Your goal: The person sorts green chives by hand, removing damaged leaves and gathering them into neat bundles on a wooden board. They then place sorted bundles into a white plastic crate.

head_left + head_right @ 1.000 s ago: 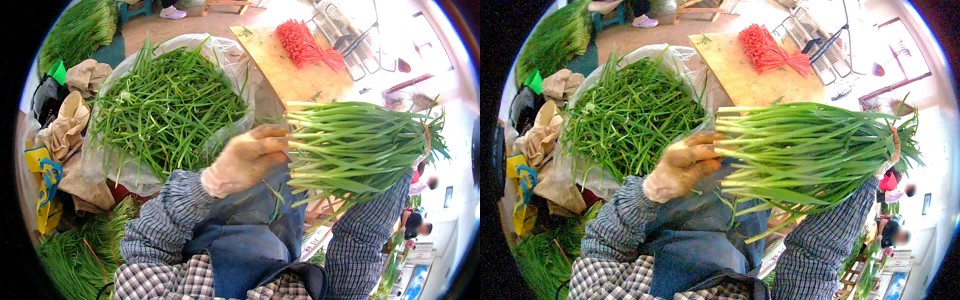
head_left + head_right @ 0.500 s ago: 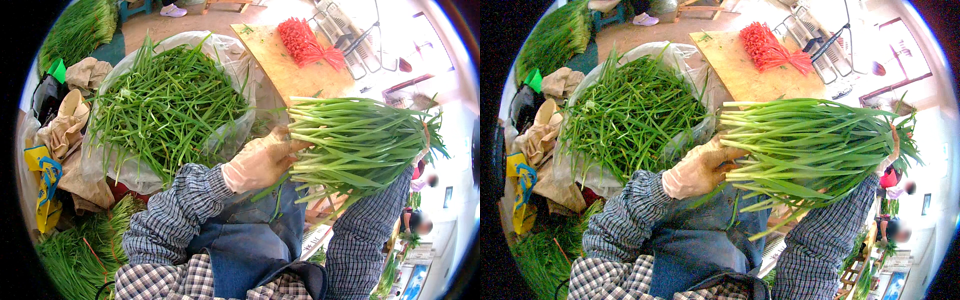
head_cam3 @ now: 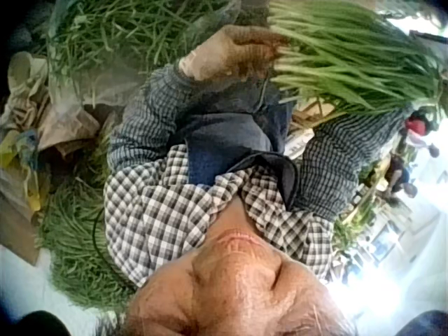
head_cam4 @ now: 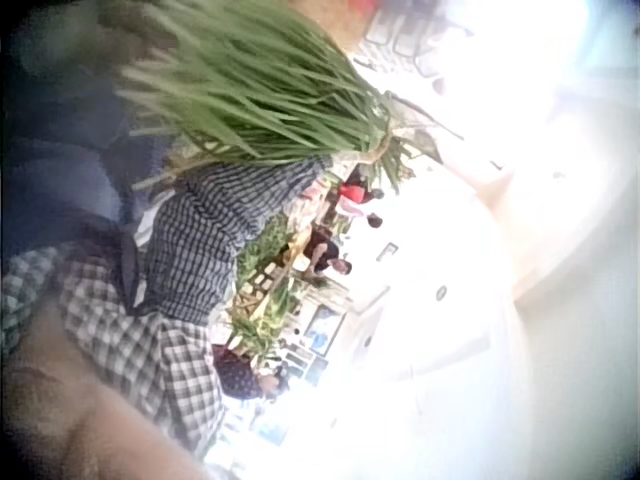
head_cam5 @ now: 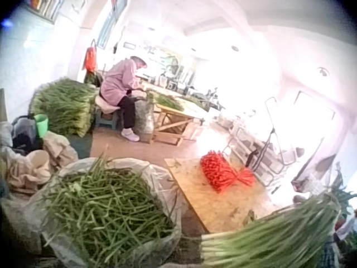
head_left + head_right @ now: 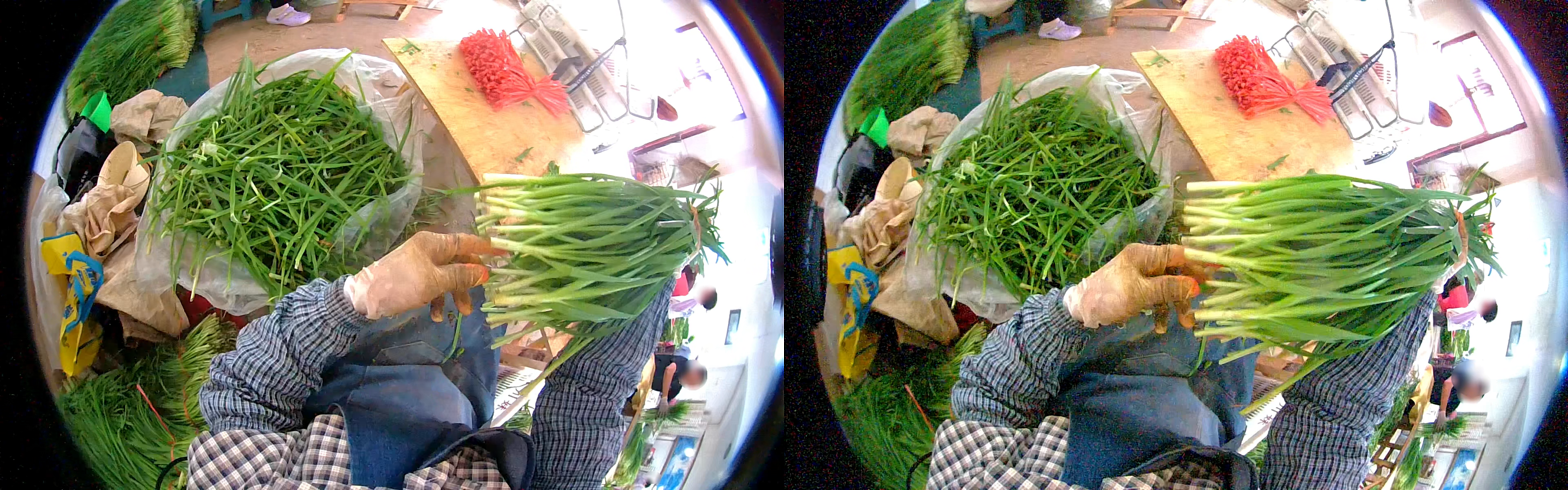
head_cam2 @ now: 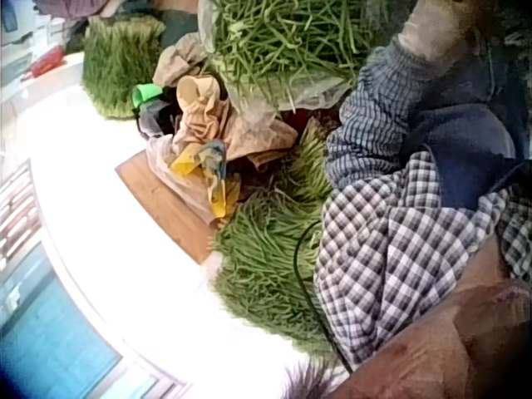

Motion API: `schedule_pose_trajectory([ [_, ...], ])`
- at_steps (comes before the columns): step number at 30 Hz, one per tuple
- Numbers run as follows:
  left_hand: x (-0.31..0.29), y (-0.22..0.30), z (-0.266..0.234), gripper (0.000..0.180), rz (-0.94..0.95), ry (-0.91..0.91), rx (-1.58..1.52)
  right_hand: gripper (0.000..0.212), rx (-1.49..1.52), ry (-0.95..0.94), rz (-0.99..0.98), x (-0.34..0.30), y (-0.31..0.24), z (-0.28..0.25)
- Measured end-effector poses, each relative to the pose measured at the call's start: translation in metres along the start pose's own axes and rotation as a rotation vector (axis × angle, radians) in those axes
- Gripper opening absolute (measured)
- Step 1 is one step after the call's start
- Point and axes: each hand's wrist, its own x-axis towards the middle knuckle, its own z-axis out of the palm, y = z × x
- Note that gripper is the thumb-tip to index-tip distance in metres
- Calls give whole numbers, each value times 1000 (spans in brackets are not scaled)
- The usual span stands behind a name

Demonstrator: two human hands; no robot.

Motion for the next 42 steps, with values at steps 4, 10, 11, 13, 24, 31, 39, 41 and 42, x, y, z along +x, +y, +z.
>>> schedule_pose_trajectory([
  [4,6,4,11,43,45,-23,-88,32,84,-123,9,0,-4,-3],
  [10,-11,10,-4,19,79,276,315,33,-19,49,-9,-7,-13,7],
  [11,-19,5,-18,16,161,407,436,33,-24,62,-18,-5,-15,8],
  [13,-41,0,-62,18,129,770,832,33,-4,65,-19,-6,-16,15],
  [24,51,1,4,28,211,189,-265,33,38,35,6,-6,-23,15],
  [31,-21,-19,-88,10,494,963,1077,33,68,18,-8,-4,-26,20],
  [39,26,-11,11,32,375,139,883,34,61,-18,20,0,-19,20],
  [41,41,-20,11,31,615,150,977,34,71,-39,23,3,-19,25],
  [42,46,-22,11,31,738,153,1020,34,74,-50,26,3,-21,26],
])
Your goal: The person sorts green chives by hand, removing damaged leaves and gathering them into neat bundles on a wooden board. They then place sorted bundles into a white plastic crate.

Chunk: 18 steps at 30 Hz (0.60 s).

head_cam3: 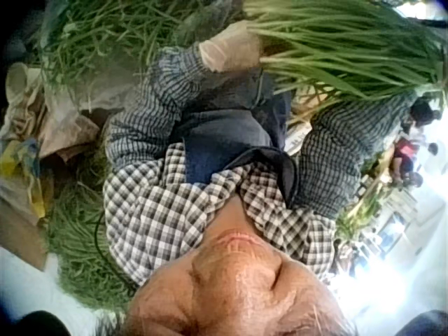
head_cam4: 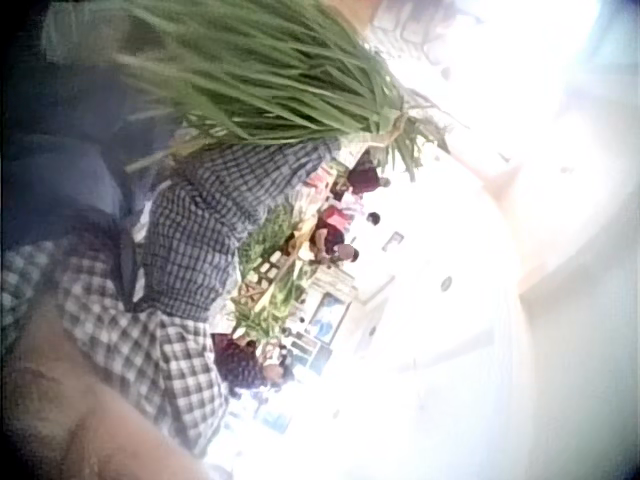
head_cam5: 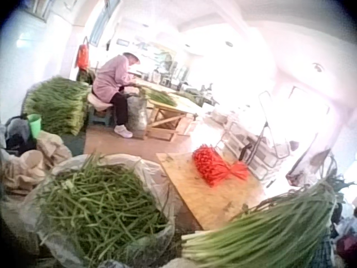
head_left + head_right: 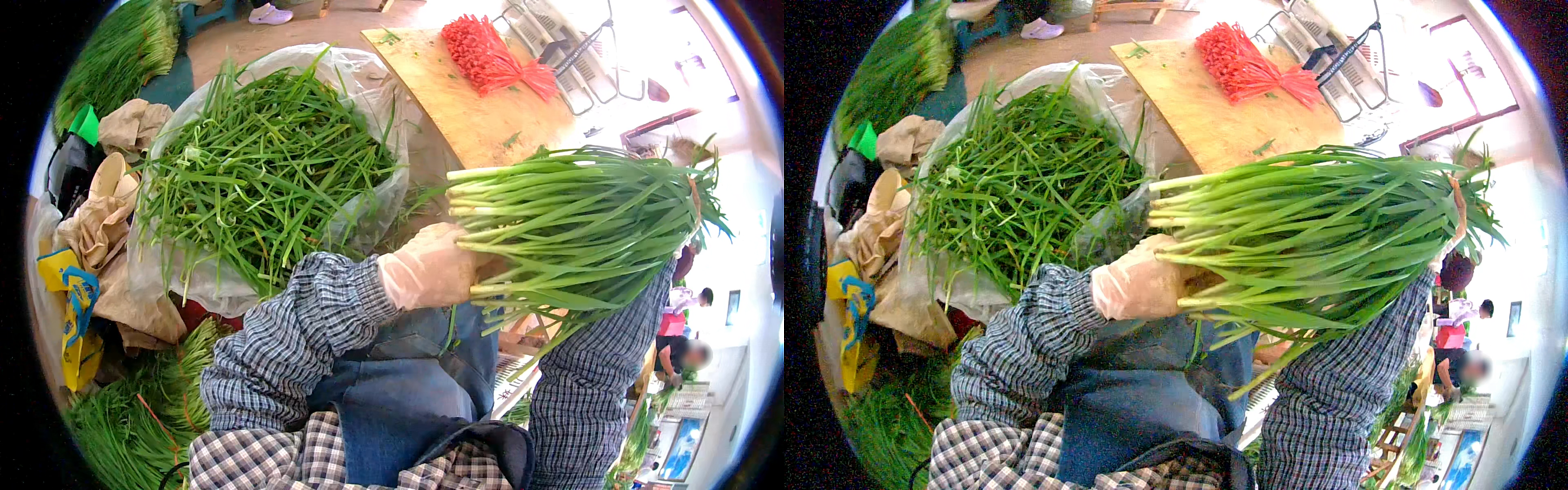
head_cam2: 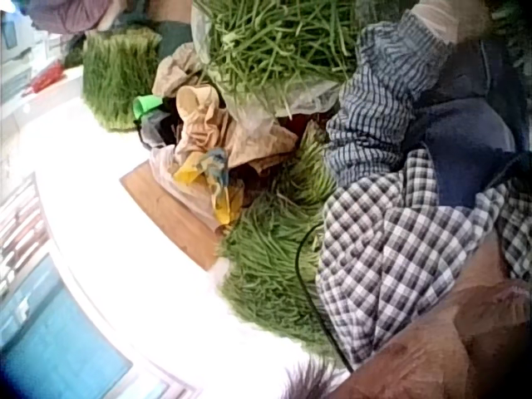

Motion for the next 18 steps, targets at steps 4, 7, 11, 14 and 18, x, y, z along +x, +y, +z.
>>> schedule_pose_trajectory([
  [4,-5,2,-15,27,-238,-130,-64,34,40,-89,16,-2,-5,10],
  [7,-9,1,-24,22,-363,-97,-7,34,114,-215,-25,-12,-8,30],
  [11,-16,7,-35,12,-646,140,-411,33,-35,50,2,3,2,3],
  [14,-29,-8,-40,11,-743,264,-400,32,-101,163,-8,1,13,-1],
  [18,-23,12,-33,24,-816,-25,-800,31,-163,261,-6,-4,22,-7],
])
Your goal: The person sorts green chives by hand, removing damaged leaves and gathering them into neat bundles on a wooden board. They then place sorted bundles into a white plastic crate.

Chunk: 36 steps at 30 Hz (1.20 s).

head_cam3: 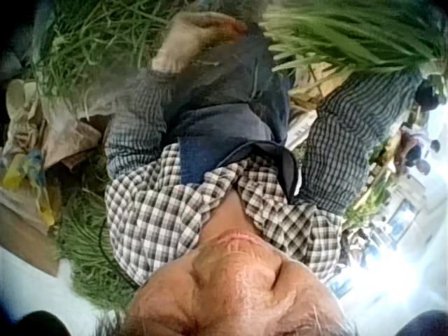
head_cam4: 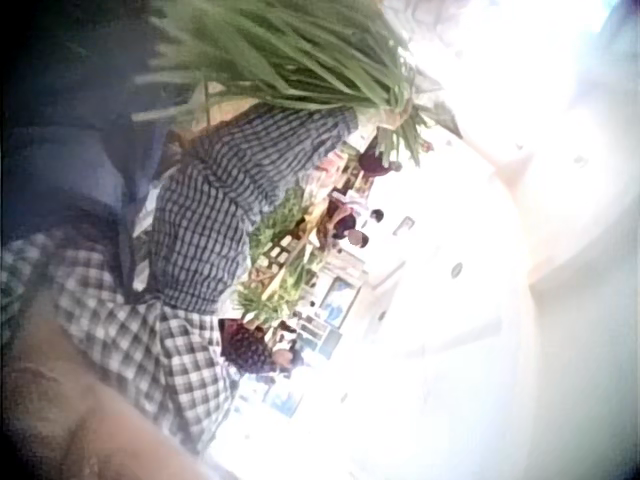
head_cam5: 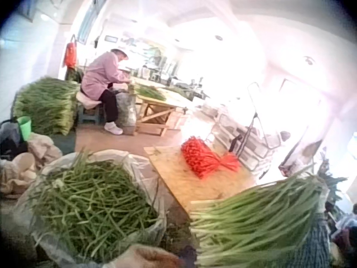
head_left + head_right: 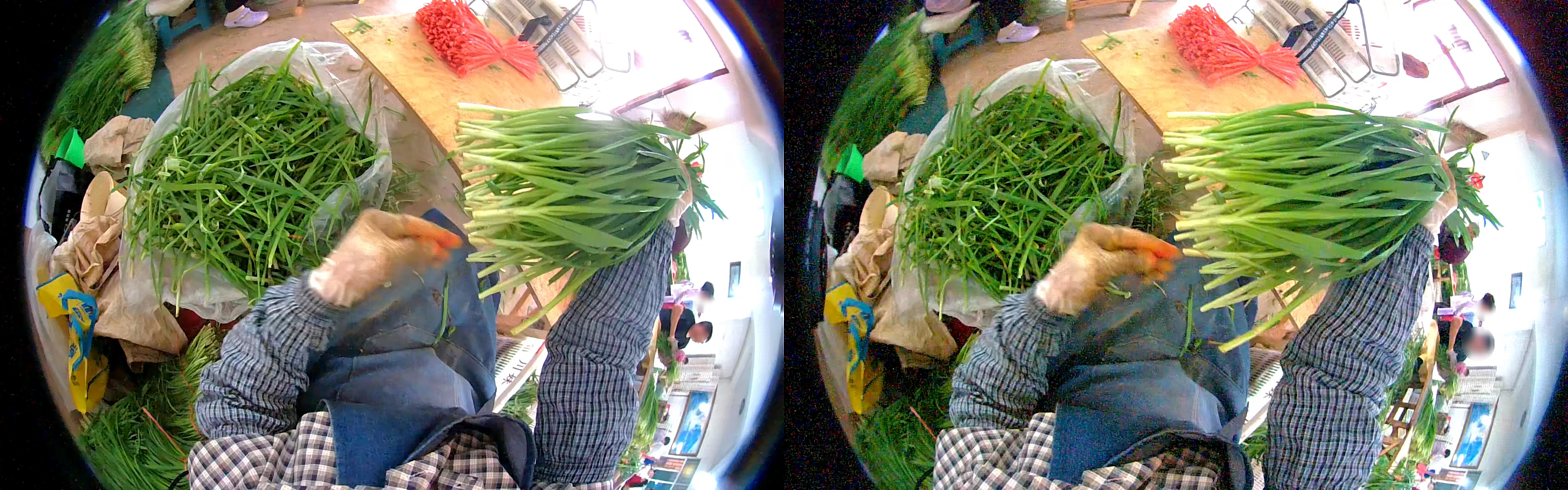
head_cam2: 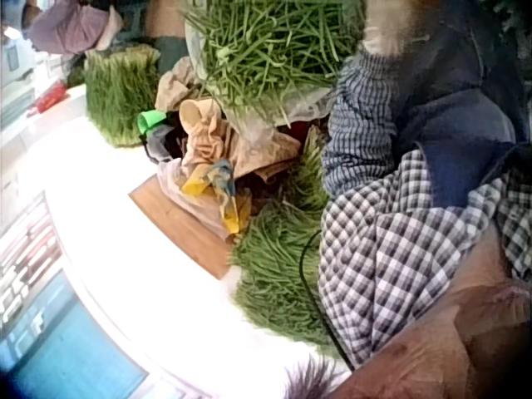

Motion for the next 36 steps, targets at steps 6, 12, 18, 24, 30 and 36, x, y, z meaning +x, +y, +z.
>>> schedule_pose_trajectory([
  [6,26,-21,42,41,-49,-139,-525,29,-134,56,-23,22,17,-21],
  [12,43,-13,50,25,35,-119,-724,26,9,169,66,3,-8,28],
  [18,37,5,51,19,60,-75,-698,26,102,169,120,8,-7,24],
  [24,-9,18,15,15,-48,166,-221,29,-129,114,57,25,4,-35],
  [30,-32,-25,-64,20,420,844,1293,30,122,149,117,32,6,-43],
  [36,14,3,18,34,71,-94,-150,29,69,167,89,20,4,-20],
])
